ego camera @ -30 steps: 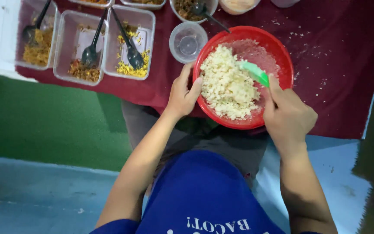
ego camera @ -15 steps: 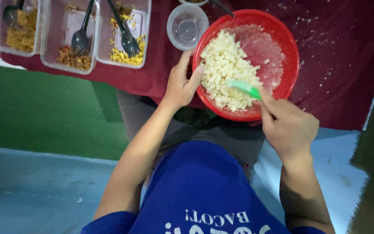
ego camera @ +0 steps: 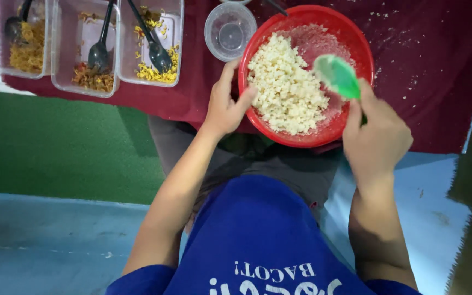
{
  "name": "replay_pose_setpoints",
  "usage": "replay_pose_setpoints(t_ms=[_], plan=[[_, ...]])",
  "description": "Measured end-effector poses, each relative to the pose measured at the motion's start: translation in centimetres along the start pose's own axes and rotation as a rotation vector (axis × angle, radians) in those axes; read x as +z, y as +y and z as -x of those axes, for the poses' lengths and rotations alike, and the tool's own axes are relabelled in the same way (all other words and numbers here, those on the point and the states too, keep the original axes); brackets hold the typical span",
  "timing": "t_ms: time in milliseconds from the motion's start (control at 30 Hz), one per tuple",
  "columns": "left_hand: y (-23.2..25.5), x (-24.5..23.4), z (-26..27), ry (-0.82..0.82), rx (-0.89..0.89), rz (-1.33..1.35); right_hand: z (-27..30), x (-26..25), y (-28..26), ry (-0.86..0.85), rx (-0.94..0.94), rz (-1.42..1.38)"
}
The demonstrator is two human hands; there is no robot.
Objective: Mix ingredients in a bowl and portion them into a small container using a spatula
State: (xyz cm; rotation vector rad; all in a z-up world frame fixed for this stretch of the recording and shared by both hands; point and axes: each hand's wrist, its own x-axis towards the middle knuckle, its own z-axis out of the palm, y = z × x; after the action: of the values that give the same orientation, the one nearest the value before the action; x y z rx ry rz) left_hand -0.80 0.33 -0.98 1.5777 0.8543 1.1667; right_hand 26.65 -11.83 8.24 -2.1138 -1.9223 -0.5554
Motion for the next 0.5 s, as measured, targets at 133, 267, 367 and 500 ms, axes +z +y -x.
replay_pose_setpoints(t_ms=[133,267,367,500], plan=[[1.7,-1.0,-0.7,-0.108,0.019,-0.009,-1.3,-0.1,-1.9,-0.255,0.064,0.112],[-1.8,-0.1,0.7,0.034,-0.115,0.074,-0.9,-0.3,-1.2,-0.337,0.151,-0.019],[-3.0,0.2,0.7,0.147,-0.134,0.019,-1.2,-0.3,-0.9,-0.279,0.152,0.014],[0.9,0.5,2.8,0.118,-0.18,-0.246,0.7,1.2,-0.7,-0.327,0.125,-0.009]])
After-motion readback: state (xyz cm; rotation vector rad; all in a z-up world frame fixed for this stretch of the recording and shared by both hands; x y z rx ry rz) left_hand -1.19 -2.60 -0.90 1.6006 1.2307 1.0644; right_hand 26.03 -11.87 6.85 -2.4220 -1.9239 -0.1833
